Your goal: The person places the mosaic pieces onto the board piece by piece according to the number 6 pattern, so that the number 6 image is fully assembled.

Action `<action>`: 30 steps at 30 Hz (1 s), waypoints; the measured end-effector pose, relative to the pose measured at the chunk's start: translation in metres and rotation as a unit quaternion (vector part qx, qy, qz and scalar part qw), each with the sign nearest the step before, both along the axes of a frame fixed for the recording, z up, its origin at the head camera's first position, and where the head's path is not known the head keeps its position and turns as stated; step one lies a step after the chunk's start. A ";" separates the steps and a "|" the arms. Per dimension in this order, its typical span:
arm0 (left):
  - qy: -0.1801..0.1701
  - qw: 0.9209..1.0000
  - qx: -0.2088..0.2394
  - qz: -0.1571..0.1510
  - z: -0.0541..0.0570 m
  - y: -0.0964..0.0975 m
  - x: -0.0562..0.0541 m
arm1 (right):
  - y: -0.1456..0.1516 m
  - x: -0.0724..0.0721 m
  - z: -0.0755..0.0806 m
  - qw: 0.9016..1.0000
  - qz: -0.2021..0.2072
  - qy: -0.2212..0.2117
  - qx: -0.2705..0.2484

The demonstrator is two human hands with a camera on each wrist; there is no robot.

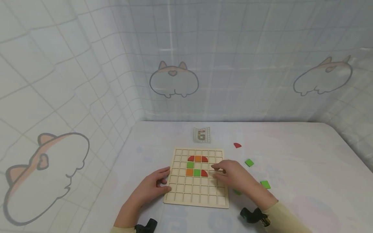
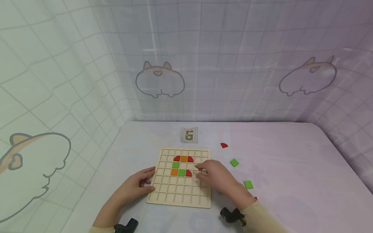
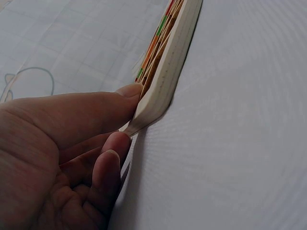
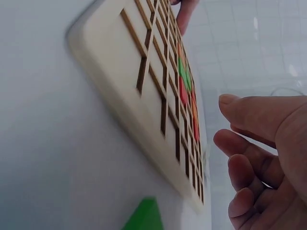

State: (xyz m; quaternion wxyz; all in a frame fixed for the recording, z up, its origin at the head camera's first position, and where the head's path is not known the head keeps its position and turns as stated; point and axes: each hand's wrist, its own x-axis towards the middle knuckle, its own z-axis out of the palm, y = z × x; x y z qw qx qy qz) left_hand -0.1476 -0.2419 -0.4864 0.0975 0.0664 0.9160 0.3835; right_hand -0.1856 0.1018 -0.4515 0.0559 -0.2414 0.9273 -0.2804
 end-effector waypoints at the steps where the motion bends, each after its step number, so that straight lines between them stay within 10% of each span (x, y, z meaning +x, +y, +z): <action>1: 0.000 1.000 -0.001 -0.001 0.000 0.000 0.000 | 0.003 0.001 0.000 1.000 -0.005 0.000 0.000; 30: -0.002 1.000 -0.007 0.010 -0.002 0.001 -0.002 | 0.096 0.027 -0.017 0.992 -0.123 0.011 0.013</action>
